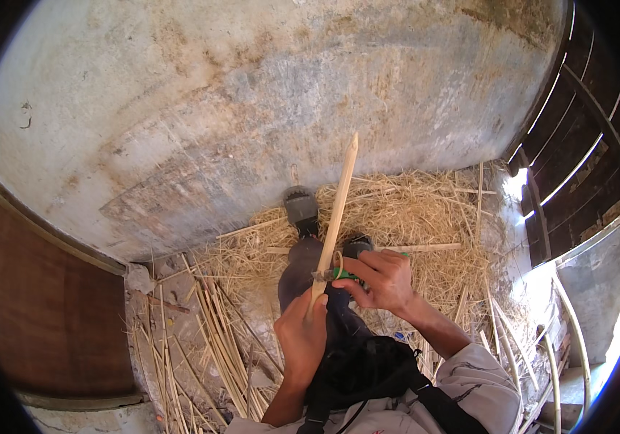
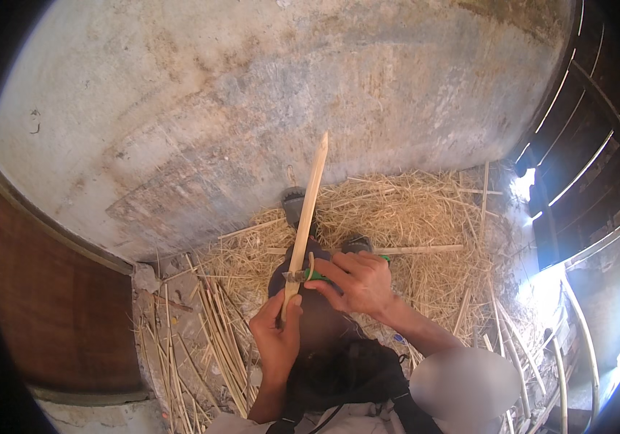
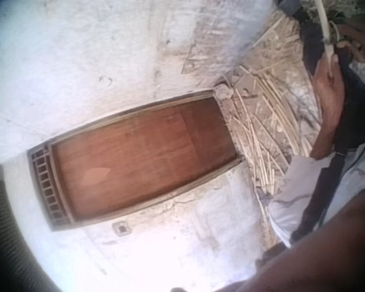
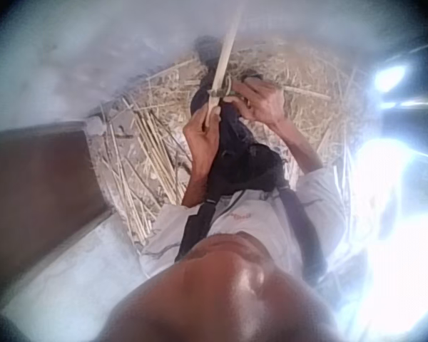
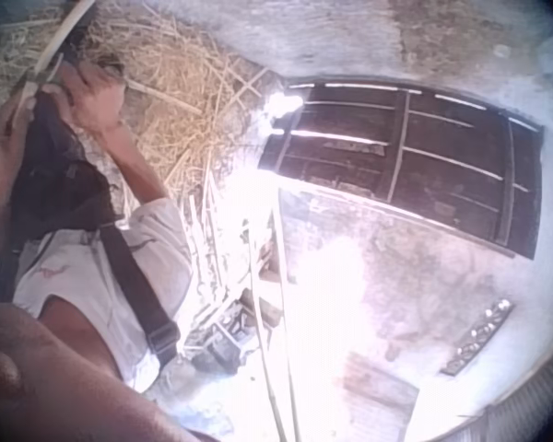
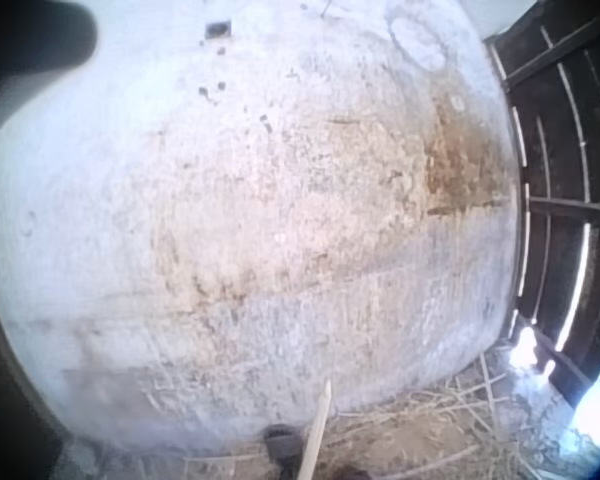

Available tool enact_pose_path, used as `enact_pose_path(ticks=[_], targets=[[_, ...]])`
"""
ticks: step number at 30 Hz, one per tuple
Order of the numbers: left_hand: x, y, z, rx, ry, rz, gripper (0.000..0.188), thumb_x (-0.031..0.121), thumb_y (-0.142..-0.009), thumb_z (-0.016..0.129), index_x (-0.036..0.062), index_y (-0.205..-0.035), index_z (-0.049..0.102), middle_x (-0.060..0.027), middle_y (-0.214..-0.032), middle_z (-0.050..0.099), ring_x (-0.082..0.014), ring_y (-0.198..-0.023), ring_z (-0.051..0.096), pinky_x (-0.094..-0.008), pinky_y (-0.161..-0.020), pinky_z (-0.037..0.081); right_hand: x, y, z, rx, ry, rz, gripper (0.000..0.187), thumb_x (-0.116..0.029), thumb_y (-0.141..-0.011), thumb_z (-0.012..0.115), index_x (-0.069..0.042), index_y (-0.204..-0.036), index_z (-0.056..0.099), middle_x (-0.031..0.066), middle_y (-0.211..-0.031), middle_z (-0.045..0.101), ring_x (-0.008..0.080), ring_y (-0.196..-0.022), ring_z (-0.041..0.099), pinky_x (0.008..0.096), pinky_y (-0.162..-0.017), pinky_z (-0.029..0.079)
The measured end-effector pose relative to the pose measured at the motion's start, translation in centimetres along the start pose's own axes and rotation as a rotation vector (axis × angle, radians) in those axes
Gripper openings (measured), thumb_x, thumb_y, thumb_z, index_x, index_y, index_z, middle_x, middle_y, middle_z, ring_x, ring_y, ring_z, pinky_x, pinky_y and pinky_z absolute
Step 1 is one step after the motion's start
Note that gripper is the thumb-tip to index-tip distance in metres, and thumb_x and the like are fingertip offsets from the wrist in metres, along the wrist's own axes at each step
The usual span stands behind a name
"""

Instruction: The person scrapes a long bamboo pole with a green utility knife, removing thin outer layers while standing over a floor covered in straw and wood shavings.

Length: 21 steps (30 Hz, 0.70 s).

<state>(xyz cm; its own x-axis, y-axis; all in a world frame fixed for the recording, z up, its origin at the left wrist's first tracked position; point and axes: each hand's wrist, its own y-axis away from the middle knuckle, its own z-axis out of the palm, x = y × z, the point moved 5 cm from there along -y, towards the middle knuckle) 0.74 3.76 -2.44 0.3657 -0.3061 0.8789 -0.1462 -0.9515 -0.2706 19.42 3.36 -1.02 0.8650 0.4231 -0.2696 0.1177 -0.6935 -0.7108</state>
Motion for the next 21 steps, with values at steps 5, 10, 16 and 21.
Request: enact_pose_path(ticks=[5,10,16,21], targets=[[-0.4,0.1,-0.1,0.014,-0.006,0.015,0.024,0.006,-0.097,0.071,-0.0040,-0.118,0.075,-0.0096,-0.077,0.067,-0.0130,-0.069,0.061,-0.0311,-0.062,0.047,0.1,-0.1,0.1,0.021,-0.008,-0.008,0.030,-0.040,-0.083,0.087,-0.016,-0.097,0.076,-0.0028,-0.071,0.059,0.0184,-0.055,0.059,0.0343,-0.051,0.045],[0.0,0.2,-0.2,-0.008,-0.013,-0.025,0.024,0.008,-0.098,0.073,-0.0045,-0.118,0.075,-0.0093,-0.078,0.068,-0.0123,-0.070,0.062,-0.0301,-0.062,0.048,0.6,-0.3,0.1,0.047,-0.012,0.024,0.031,-0.040,-0.083,0.087,-0.015,-0.099,0.077,-0.0010,-0.070,0.058,0.0199,-0.055,0.059,0.0360,-0.051,0.045],[-1.0,1.4,-0.1,-0.001,-0.006,0.020,0.023,0.008,-0.098,0.073,-0.0053,-0.116,0.075,-0.0078,-0.077,0.068,-0.0110,-0.068,0.060,-0.0292,-0.059,0.045,3.0,-1.2,-0.2,0.117,-0.008,0.085,0.032,-0.039,-0.083,0.087,-0.012,-0.098,0.078,0.0028,-0.071,0.063,0.0237,-0.057,0.063,0.0372,-0.051,0.047],[-0.5,1.3,-0.4,-0.027,-0.026,-0.025,0.022,0.007,-0.098,0.073,-0.0053,-0.116,0.075,-0.0111,-0.078,0.068,-0.0164,-0.065,0.061,-0.0321,-0.058,0.046,3.7,-1.9,-0.6,0.141,-0.028,0.088,0.031,-0.037,-0.083,0.088,-0.011,-0.097,0.077,0.0035,-0.071,0.064,0.0246,-0.057,0.064,0.0368,-0.052,0.048]])
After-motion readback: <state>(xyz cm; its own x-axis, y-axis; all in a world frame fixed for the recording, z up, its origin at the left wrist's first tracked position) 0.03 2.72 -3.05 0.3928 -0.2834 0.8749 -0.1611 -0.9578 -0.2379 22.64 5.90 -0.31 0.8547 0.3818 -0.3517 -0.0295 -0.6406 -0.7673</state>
